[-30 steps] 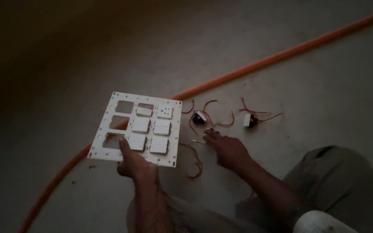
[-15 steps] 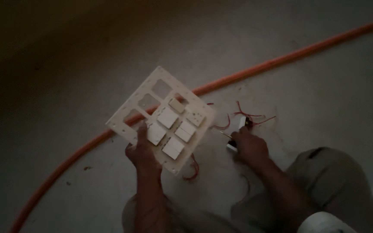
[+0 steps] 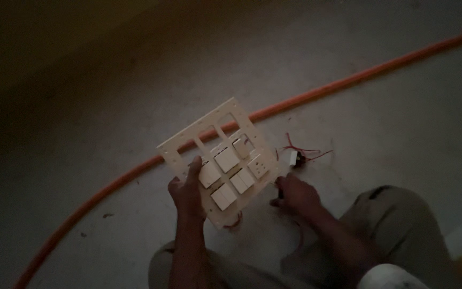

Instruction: The person inserts electrical switches into a white mounting plate and secures them with a screwdriver.

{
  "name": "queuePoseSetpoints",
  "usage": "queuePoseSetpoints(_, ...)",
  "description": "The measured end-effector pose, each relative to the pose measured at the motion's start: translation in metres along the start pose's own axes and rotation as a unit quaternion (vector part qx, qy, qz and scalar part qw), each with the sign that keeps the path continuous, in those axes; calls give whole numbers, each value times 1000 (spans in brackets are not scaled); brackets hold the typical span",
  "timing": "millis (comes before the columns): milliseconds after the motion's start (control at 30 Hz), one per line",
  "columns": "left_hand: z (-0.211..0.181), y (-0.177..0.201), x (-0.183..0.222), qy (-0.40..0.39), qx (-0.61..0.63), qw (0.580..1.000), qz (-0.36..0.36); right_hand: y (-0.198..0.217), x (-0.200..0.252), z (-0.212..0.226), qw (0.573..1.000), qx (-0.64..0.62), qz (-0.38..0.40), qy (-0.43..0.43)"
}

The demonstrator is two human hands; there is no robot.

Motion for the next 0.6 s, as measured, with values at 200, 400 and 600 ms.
queuePoseSetpoints(200, 7, 1, -8, -7, 46, 999, -3, 12, 0, -11, 992, -94, -16, -79)
queuePoseSetpoints(400, 15, 10, -8, -4, -14, 1000, -28, 45, 9, -35, 920, -375, -91, -73)
queuePoseSetpoints(600, 16, -13, -1, 12, 91, 994, 63, 103, 51, 17, 849, -521, -87, -10)
Point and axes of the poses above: each hand's wrist, its own x-axis away from the middle knuckle, its own y-axis out of the back of the hand, z = x × y, the point moved 9 cm from there along -x, towards the middle knuckle, and after that the axes turned 8 degrees about -x, right-handed, at the moved point
